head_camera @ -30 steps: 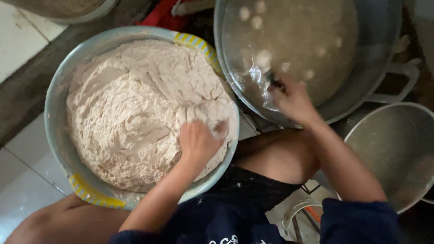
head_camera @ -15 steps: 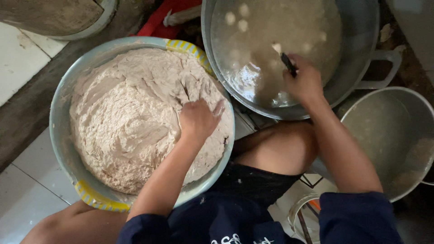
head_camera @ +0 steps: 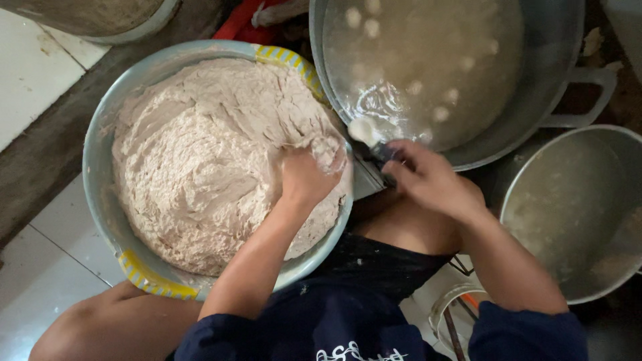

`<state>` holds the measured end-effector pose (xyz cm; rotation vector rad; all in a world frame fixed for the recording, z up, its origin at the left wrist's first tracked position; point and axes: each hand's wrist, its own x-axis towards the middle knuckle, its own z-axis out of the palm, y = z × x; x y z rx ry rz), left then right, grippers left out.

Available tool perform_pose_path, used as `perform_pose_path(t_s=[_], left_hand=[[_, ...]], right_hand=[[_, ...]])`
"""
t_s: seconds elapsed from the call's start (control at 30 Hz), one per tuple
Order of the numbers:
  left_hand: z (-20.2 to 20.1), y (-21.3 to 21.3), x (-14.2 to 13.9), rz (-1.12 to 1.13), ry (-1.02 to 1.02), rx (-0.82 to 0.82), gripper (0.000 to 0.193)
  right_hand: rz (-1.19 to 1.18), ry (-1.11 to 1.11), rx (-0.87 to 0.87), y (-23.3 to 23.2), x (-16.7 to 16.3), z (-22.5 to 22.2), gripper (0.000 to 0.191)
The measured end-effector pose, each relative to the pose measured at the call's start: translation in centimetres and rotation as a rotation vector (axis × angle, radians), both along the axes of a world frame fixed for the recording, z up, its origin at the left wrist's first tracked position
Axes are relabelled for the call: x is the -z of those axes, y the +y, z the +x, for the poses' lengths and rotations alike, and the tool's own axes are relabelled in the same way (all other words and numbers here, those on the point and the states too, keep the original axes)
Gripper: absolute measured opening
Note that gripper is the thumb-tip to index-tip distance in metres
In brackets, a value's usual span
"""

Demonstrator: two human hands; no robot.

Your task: The person sits on the floor beside a large basin of thick dough and a pot of water. They repeatedly pinch off portions of dough with one hand, shape them against a small scoop held in the other hand, and drop the formed balls into the water, where finished balls accumulate.

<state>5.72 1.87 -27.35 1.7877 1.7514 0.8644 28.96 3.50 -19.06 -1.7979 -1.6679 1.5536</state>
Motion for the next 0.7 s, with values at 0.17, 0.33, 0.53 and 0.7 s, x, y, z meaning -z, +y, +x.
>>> perform_pose_path(t_s=[0.17,0.33,0.53,0.7], left_hand=[[0.0,-0.2,-0.2,-0.025,-0.209,-0.016,0.029],[-0.1,-0.1,-0.3,-0.081,-0.032,0.063,0.026],[-1.9,1.3,0.2,-0.513,0.292,-0.018,0.038],[-7.1,2.3,0.2,-0.265,0.325,-0.015,0.047]], right_hand=[[0.17,0.047,-0.184,-2.1,-1.3,-2.6,0.047],[0.167,0.094,-0.213,-3.0,-2.2,-3.9,0.045],[-0.111,0.161,-0.086,-2.2,-1.8,-3.8,0.047],[0.532,0.076,-0.343,-1.6,-1.9,-4.1,0.045]])
